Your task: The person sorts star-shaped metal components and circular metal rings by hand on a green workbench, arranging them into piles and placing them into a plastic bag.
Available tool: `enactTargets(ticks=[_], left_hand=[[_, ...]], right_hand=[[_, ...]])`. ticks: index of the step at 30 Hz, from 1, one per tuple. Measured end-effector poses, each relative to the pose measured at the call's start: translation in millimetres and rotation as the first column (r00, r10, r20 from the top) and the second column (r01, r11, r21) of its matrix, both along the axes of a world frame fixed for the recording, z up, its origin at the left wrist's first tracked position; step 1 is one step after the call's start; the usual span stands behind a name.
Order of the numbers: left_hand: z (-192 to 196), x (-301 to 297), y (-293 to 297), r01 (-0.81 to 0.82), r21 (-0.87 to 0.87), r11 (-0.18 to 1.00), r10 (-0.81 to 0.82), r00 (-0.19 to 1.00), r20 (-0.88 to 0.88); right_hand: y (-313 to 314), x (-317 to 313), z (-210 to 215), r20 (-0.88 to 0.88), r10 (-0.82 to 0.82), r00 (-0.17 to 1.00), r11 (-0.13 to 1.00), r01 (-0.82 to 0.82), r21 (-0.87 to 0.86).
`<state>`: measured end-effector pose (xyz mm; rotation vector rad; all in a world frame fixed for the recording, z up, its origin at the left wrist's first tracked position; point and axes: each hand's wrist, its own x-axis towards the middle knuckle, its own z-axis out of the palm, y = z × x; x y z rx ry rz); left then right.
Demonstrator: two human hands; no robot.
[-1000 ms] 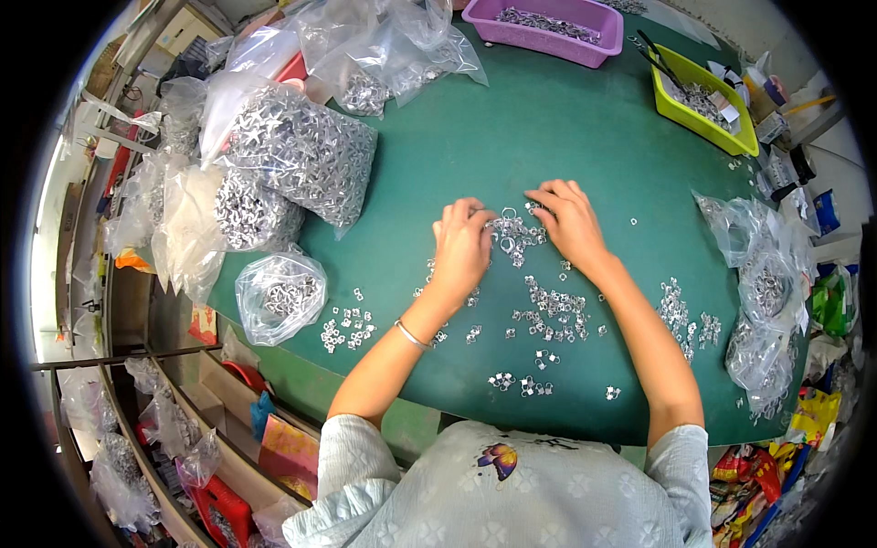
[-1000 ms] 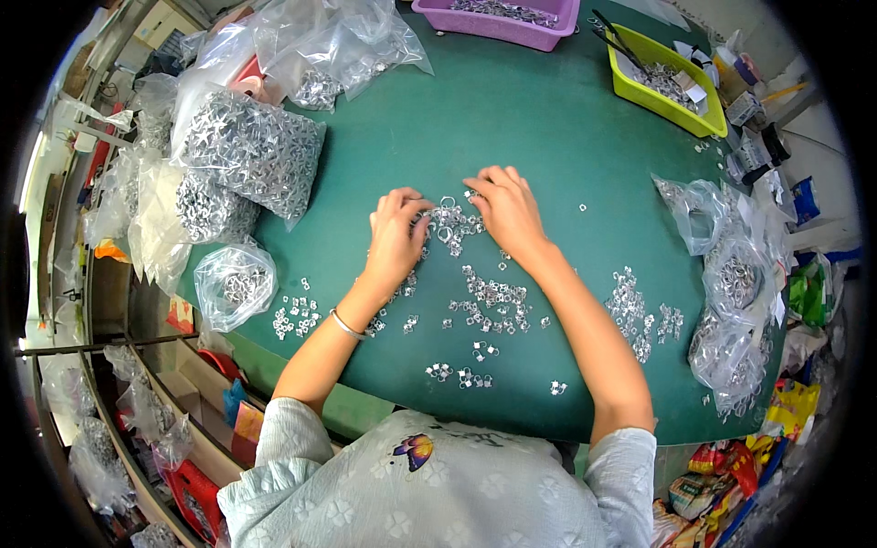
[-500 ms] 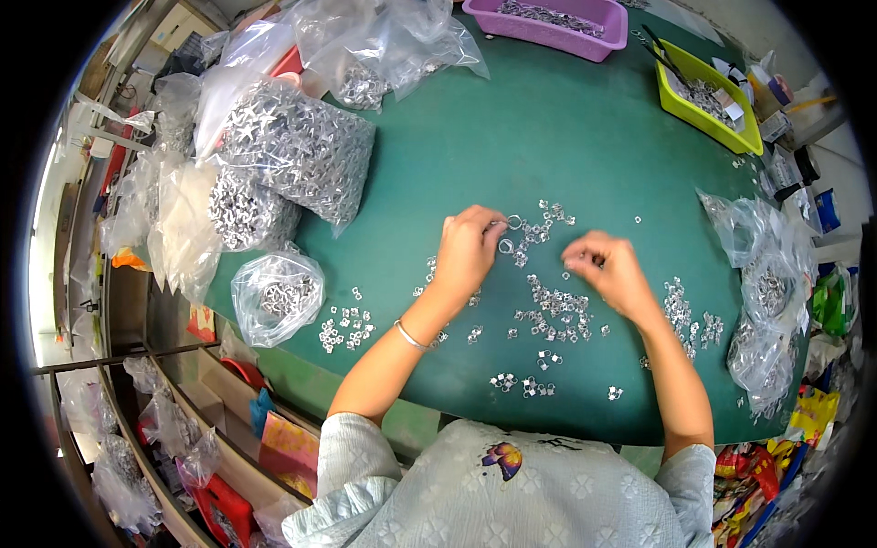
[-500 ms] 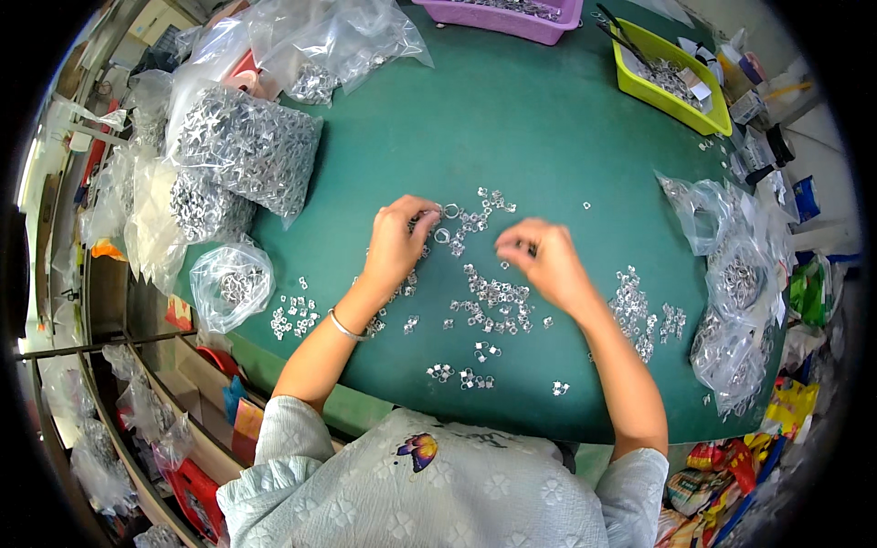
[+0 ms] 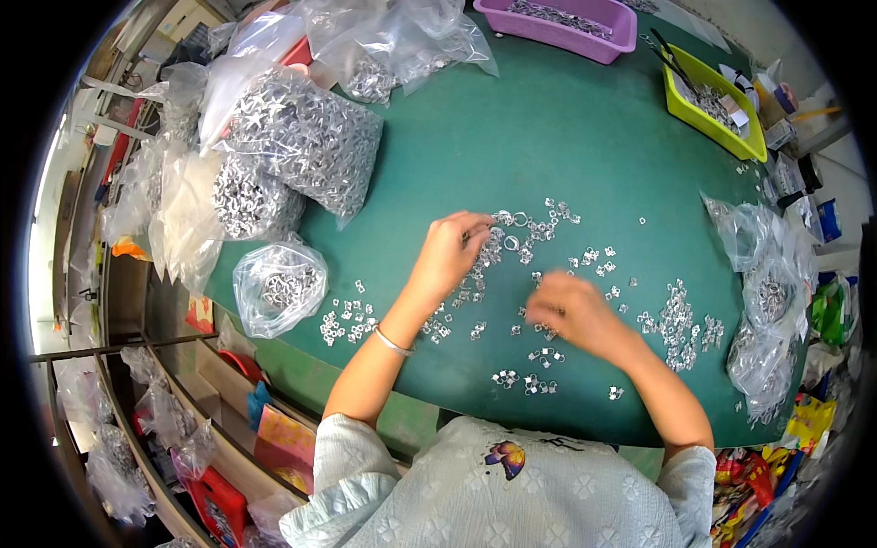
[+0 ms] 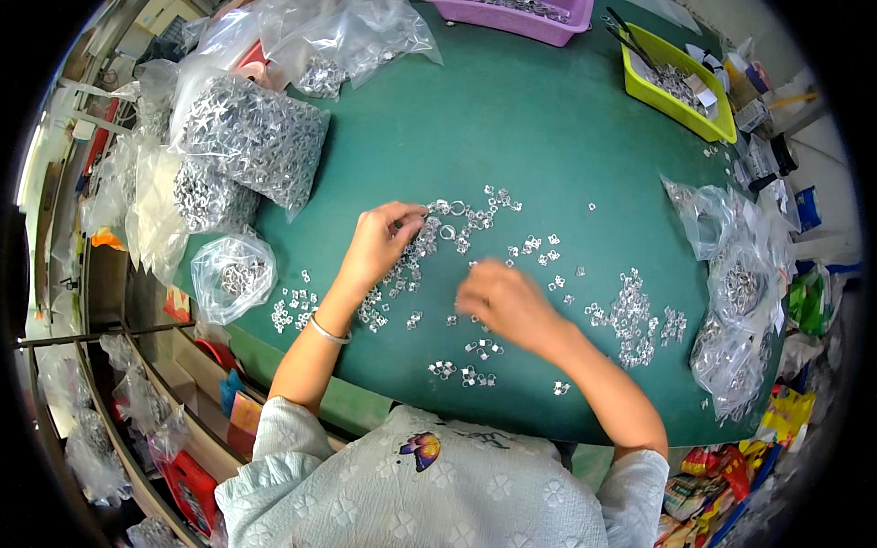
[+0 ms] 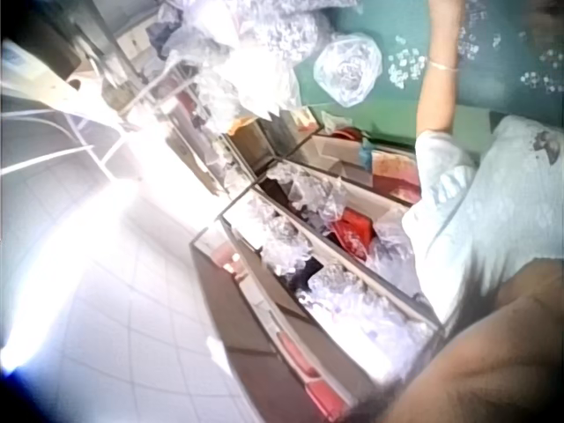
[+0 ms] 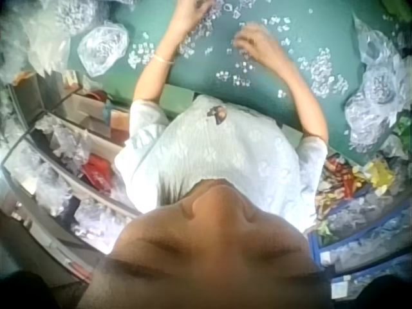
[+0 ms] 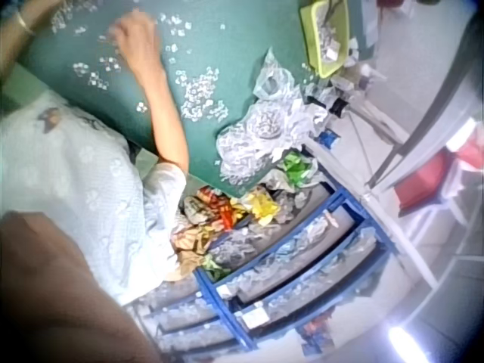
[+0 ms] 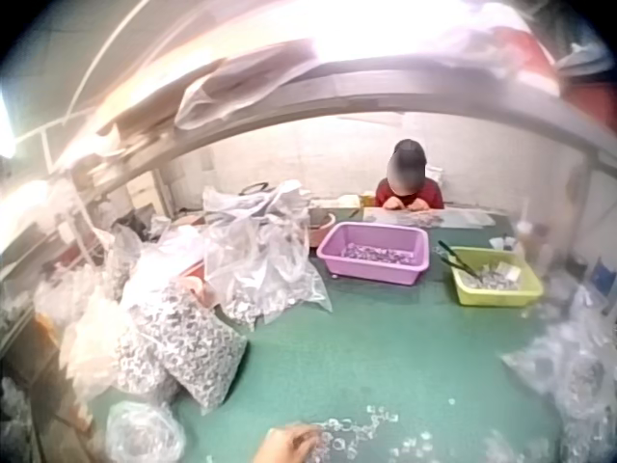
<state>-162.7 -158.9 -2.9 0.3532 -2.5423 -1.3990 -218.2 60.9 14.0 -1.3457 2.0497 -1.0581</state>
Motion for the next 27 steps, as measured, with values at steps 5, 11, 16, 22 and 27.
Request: enactTargets(ticks=[5,11,16,22,27], left_hand=[[-13.0,-1.4,15.2,0.025,-0.378,0.925,-0.063,0.994,-0.087],[-16.2,15.5,12.2,0.066,-0.353,0.933,-0.084,0.996,-0.036],[-16.2,11.5,21.5,-0.085,-0.454,0.887,0.047,0.994,-0.094],[-21.5,29.3,21.7,0.009,-0.470,0.883,-0.033,0.999,-0.042],[-16.7,34.4,22.9,-0.075,-0.467,0.881,0.030,0.994,-0.101]], right_hand=[[-61.2,-42.1,-25.5,-0.335,-0.346,0.876,0.928,0.266,-0.260],[-59.1,-52.1,-38.5,-0.405,-0.361,0.840,0.923,0.260,-0.284],[-65.7,-49.6,-39.3,-0.480,-0.279,0.832,0.952,0.172,-0.255],[-55.5,-54.5,-19.9,-0.409,-0.345,0.845,0.927,0.239,-0.289],[-37.2,-58.0,-20.3,-0.427,-0.377,0.822,0.926,0.327,-0.188]])
